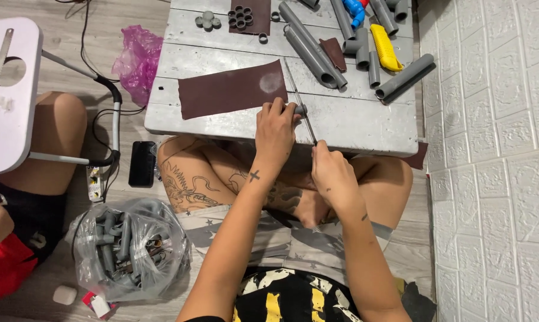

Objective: Sawing a small PVC pipe using a thin hand-held saw blade.

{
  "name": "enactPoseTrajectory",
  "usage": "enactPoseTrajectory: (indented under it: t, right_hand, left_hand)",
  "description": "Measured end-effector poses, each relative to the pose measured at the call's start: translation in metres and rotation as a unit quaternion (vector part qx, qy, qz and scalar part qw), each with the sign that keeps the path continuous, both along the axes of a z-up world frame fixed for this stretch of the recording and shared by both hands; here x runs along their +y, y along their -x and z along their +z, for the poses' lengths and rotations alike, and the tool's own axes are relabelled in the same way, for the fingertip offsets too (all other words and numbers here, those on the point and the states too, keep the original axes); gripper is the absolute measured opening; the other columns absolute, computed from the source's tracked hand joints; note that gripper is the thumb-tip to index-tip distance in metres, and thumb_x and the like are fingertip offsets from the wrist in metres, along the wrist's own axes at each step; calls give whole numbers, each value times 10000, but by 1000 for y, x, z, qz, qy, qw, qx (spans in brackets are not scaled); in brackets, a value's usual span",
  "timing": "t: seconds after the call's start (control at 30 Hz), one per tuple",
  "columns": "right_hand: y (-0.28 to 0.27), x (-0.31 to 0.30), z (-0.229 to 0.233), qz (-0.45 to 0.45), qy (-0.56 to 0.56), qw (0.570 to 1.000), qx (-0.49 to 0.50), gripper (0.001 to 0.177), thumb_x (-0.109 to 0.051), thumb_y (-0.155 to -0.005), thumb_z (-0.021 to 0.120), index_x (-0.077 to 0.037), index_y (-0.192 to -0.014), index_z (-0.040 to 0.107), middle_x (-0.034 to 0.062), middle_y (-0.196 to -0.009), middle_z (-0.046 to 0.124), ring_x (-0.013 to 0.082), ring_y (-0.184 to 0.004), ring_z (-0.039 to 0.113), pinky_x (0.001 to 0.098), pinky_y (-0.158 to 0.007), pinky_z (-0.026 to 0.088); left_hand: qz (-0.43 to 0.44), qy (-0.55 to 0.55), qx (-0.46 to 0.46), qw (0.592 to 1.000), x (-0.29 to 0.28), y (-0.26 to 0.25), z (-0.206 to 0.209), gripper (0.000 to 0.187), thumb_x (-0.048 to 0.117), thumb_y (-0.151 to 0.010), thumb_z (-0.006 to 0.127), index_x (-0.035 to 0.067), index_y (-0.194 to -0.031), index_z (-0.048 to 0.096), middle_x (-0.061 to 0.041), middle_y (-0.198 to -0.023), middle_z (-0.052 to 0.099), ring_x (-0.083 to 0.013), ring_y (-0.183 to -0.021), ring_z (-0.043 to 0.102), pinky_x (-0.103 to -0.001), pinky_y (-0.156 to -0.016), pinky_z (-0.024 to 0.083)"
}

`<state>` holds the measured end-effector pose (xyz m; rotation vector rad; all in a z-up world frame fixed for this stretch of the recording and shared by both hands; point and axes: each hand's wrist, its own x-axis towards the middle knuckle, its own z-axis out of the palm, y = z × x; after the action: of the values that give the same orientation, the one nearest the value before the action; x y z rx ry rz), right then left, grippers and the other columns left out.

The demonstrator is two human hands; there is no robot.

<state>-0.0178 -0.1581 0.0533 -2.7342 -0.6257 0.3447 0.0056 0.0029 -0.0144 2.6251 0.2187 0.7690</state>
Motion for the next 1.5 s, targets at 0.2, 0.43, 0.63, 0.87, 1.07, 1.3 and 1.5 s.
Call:
enactPoseTrajectory:
  t: [0.2, 0.43, 0.63, 0.87, 1.07, 1.3, 1.5]
  right_hand:
    - [46, -32, 15, -32, -16, 998, 50, 336, -289, -1100, 330, -17, -1069, 525, 300, -711, 668, 513, -684, 699, 574, -549, 545]
    - [53, -55, 8, -31, -4, 1000, 2, 312, -265, -1105, 351, -44, -984, 534, 295, -627, 628, 430, -608, 704, 454, -474, 547]
    - [-10, -1, -6, -2, -5, 1000, 23, 331, -295, -1099, 298, -51, -1022, 507, 266, -784, 671, 498, -738, 707, 547, -595, 557]
    - [43, -30, 7, -28, -22, 998, 54, 323, -294, -1093, 316, -31, -1034, 495, 301, -747, 647, 525, -735, 700, 576, -579, 558]
    - [60, -49, 17, -23, -21, 999, 35, 332, -239, -1097, 347, 8, -972, 530, 370, -742, 651, 517, -705, 695, 534, -537, 550]
    - [-11, 7, 2, 0, 5, 1000, 15, 367, -261, -1107, 304, -4, -989, 539, 300, -787, 640, 500, -647, 687, 504, -474, 537]
    - [49, -25, 14, -48, -7, 997, 56, 378, -316, -1096, 316, -15, -1052, 541, 328, -775, 654, 560, -755, 687, 561, -562, 552]
  left_hand:
    - [1, 0, -8, 1000, -2, 2, 5, 233, 290, -1001, 613, 111, -1129, 688, -12, -971, 504, -241, -997, 573, -399, -903, 478]
    - [-1, -4, -15, 1000, -3, 2, 6, 215, 281, -1013, 603, 112, -1117, 684, -2, -969, 497, -227, -996, 566, -381, -902, 464]
    - [-2, -6, -9, 1000, -1, -1, -3, 233, 307, -996, 620, 117, -1121, 668, -3, -981, 488, -235, -1009, 552, -397, -918, 456]
    - [-2, -4, -13, 1000, -1, 1, 0, 216, 281, -1010, 602, 101, -1111, 664, -11, -984, 489, -241, -1000, 560, -394, -898, 464]
    - [-9, 10, -15, 1000, -1, 1, 1, 219, 276, -1003, 604, 89, -1101, 665, -14, -964, 478, -243, -980, 553, -394, -904, 453]
    - [0, 7, -17, 1000, 1, 0, 1, 227, 290, -1003, 597, 97, -1106, 657, -7, -973, 478, -231, -993, 551, -380, -909, 451]
    - [6, -3, -30, 1000, 0, 0, 3, 203, 262, -983, 639, 83, -1077, 663, -3, -945, 468, -218, -942, 550, -368, -890, 457]
